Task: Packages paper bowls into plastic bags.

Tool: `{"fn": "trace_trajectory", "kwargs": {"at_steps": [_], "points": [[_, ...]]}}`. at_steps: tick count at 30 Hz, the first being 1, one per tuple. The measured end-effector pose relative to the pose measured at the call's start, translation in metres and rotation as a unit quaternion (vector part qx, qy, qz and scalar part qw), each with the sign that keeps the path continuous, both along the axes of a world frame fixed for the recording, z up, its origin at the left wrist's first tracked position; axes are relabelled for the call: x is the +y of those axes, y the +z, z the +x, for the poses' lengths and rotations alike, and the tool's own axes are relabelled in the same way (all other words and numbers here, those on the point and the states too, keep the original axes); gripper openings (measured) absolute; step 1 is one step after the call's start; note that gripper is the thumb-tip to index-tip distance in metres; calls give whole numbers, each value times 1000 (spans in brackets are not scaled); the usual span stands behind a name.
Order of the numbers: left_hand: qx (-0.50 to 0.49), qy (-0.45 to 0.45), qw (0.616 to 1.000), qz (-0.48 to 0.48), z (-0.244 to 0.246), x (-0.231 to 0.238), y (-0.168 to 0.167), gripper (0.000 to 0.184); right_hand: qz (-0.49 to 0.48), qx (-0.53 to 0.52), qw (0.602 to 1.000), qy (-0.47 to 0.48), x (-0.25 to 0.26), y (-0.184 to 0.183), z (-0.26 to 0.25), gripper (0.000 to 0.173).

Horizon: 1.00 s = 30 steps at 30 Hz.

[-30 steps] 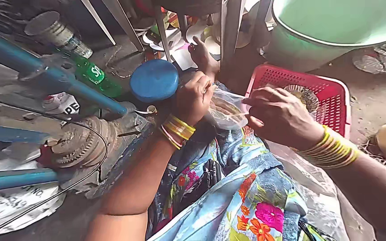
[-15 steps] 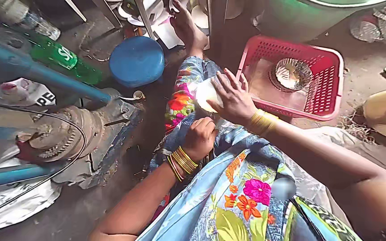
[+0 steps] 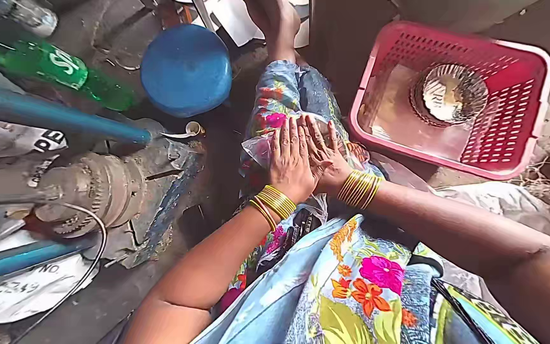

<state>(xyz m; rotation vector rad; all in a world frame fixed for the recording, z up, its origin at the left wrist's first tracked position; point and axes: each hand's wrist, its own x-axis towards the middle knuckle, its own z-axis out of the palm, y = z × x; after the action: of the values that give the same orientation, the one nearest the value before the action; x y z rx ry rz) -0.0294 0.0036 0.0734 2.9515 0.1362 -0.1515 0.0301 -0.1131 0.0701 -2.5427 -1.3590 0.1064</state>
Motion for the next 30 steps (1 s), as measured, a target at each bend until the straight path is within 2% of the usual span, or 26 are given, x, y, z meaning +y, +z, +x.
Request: {"fn": "trace_trajectory", "kwargs": {"at_steps": [2,5,9,13,15,17,19,20,22,23,24,26,28,30], "points": [[4,-5,1000,9,0,-1,-5,99,-19,-14,1000,3,-1,-4,3,84],[37,-11,999,16,8,-1,-8,100,-42,-41,998,19,-1,-10,11,76],[86,-20,996,20,22,0,-10,98,-42,2,999,-13,4,-15,18,66],[92,-28,995,29,31,1,-12,98,-116,65,990,-36,12,-6,19,62],[87,-26,996,25,33,4,-10,98,-108,39,993,-18,11,-15,18,63],[18,-26,999,-23,26,11,-10,88,-74,46,996,-9,8,-21,15,73],[-107,-19,986,-127,15,18,-1,69,-52,69,996,-15,8,-9,18,92],[-169,-14,973,-157,6,19,8,72,-31,102,994,-16,6,-3,22,90],[-256,-11,953,-164,-17,11,30,91,55,234,970,-39,-8,22,34,59],[-261,-14,953,-151,-30,2,41,95,116,272,953,-67,-20,36,38,49],[-245,-22,960,-133,-42,-8,50,90,176,267,943,-94,-33,48,40,44],[-223,-29,970,-87,-56,-22,53,61,260,178,942,-111,-60,64,39,32],[-238,-22,968,-78,-58,-24,46,25,310,93,943,-76,-84,72,25,22],[-268,-39,957,-107,-56,-17,47,8,312,74,947,-20,-103,78,0,19]]}}
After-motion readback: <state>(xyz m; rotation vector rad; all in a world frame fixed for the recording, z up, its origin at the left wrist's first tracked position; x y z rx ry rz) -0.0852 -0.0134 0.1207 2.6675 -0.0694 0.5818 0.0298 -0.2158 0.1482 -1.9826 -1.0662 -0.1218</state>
